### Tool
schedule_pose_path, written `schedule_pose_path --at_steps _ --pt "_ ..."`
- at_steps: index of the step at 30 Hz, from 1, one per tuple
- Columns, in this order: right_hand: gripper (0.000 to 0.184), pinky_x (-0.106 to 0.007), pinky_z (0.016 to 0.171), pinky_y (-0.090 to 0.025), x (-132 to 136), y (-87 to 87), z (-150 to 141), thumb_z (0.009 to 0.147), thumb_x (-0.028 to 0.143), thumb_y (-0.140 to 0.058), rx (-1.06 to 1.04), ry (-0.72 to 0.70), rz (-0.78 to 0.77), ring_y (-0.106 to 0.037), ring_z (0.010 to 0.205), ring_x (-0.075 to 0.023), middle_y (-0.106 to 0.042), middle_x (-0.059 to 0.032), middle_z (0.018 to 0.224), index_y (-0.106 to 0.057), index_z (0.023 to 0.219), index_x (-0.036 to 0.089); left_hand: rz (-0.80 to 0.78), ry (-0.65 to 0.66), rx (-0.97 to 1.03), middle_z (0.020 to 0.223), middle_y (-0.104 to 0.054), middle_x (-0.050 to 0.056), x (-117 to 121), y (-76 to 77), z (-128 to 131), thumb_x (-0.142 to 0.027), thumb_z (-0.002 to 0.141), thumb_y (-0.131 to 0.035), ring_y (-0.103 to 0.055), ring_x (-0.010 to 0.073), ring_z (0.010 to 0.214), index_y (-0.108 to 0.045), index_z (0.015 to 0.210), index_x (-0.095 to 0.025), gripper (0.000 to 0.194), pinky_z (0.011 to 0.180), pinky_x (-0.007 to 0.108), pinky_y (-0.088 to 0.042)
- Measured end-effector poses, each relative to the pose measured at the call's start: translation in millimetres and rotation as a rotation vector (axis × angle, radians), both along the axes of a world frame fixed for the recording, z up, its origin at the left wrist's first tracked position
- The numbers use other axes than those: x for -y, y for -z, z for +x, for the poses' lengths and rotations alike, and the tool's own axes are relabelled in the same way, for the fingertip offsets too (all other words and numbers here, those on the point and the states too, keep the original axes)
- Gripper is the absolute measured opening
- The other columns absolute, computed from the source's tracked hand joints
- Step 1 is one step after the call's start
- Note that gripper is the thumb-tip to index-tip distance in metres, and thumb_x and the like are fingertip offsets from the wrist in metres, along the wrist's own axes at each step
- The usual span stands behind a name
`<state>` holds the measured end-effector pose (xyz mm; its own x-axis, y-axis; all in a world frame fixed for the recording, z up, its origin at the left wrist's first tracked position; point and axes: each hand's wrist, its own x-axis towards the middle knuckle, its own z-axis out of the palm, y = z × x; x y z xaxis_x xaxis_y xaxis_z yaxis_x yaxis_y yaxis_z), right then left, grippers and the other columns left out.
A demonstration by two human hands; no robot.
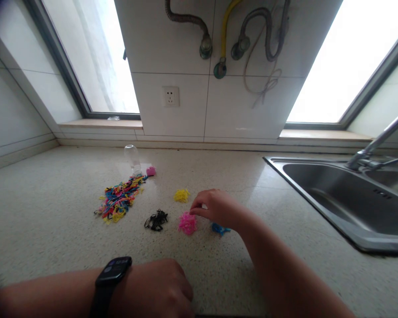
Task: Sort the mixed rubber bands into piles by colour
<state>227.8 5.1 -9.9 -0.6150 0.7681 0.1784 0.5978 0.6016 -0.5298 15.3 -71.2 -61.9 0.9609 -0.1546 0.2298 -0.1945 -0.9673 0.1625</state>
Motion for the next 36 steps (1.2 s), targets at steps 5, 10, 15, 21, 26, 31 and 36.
schedule_pose_path --at_steps 5,10,15,21,26,31,36 --pt "0.028 -0.028 0.065 -0.038 -8.6 4.0 8.9 0.091 0.043 -0.060 0.001 0.121 0.078 -0.058 0.069 -0.0145 -0.068 -0.0048 0.076 -0.075 0.083 0.020 0.006 0.017 0.064 0.076 -0.066 -0.003 1.0 0.0 -0.4 -0.022 0.084 -0.067 -0.056 0.0121 0.069 -0.050 0.071 -0.019 0.022 0.046 0.030 -0.036" --pt "0.038 -0.027 0.060 -0.032 -21.1 12.9 17.3 0.093 0.044 -0.052 0.023 0.253 0.157 -0.052 0.062 -0.0135 -0.064 -0.0035 0.068 -0.071 0.073 0.018 0.011 0.002 0.111 0.068 -0.061 -0.004 2.1 -5.7 -0.7 -0.021 0.082 -0.069 -0.051 0.0118 0.065 -0.050 0.072 -0.019 0.022 0.047 0.029 -0.035" --pt "0.044 -0.027 0.058 -0.031 -35.8 24.6 26.8 0.094 0.047 -0.047 -0.032 0.401 0.173 -0.048 0.057 -0.0139 -0.060 -0.0026 0.060 -0.071 0.072 0.017 0.099 -0.171 0.165 0.055 -0.054 -0.004 -12.7 -30.7 -8.3 -0.037 0.093 -0.054 -0.046 0.0125 0.055 -0.050 0.066 -0.019 0.033 0.047 0.032 -0.027" --pt "0.051 -0.028 0.052 -0.028 -53.7 35.8 41.9 0.093 0.053 -0.044 -0.132 0.544 0.101 -0.040 0.049 -0.0126 -0.048 0.0010 0.051 -0.071 0.073 0.015 0.075 -0.726 0.048 0.069 -0.062 0.000 -72.8 -69.9 -44.6 -0.041 0.099 -0.042 -0.055 0.0110 0.064 -0.065 0.082 -0.020 0.035 0.063 0.027 -0.036" --pt "0.052 -0.028 0.053 -0.029 -70.8 43.2 54.0 0.090 0.055 -0.044 -0.155 0.612 0.062 -0.040 0.050 -0.0127 -0.050 0.0003 0.053 -0.071 0.073 0.014 0.065 -1.151 0.128 0.076 -0.066 0.005 -135.0 -67.5 -95.7 -0.045 0.103 -0.029 -0.055 0.0126 0.065 -0.068 0.091 -0.015 0.051 0.064 0.026 -0.037" --pt "0.050 -0.028 0.056 -0.032 -83.8 51.6 60.6 0.088 0.054 -0.044 -0.128 0.633 0.030 -0.046 0.054 -0.0140 -0.054 -0.0009 0.055 -0.072 0.071 0.015 0.005 -1.392 0.082 0.079 -0.069 0.006 -179.9 -47.6 -144.0 -0.050 0.102 -0.024 -0.062 0.0163 0.070 -0.070 0.091 -0.018 0.058 0.067 0.029 -0.042" --pt "0.050 -0.028 0.055 -0.032 -86.4 53.8 61.0 0.088 0.054 -0.044 -0.113 0.620 0.004 -0.045 0.053 -0.0141 -0.056 -0.0012 0.057 -0.072 0.072 0.016 -0.027 -1.444 -0.040 0.084 -0.067 0.005 -198.5 -31.1 -167.6 -0.054 0.096 -0.046 -0.062 0.0159 0.076 -0.066 0.096 -0.015 0.044 0.078 0.036 -0.050"
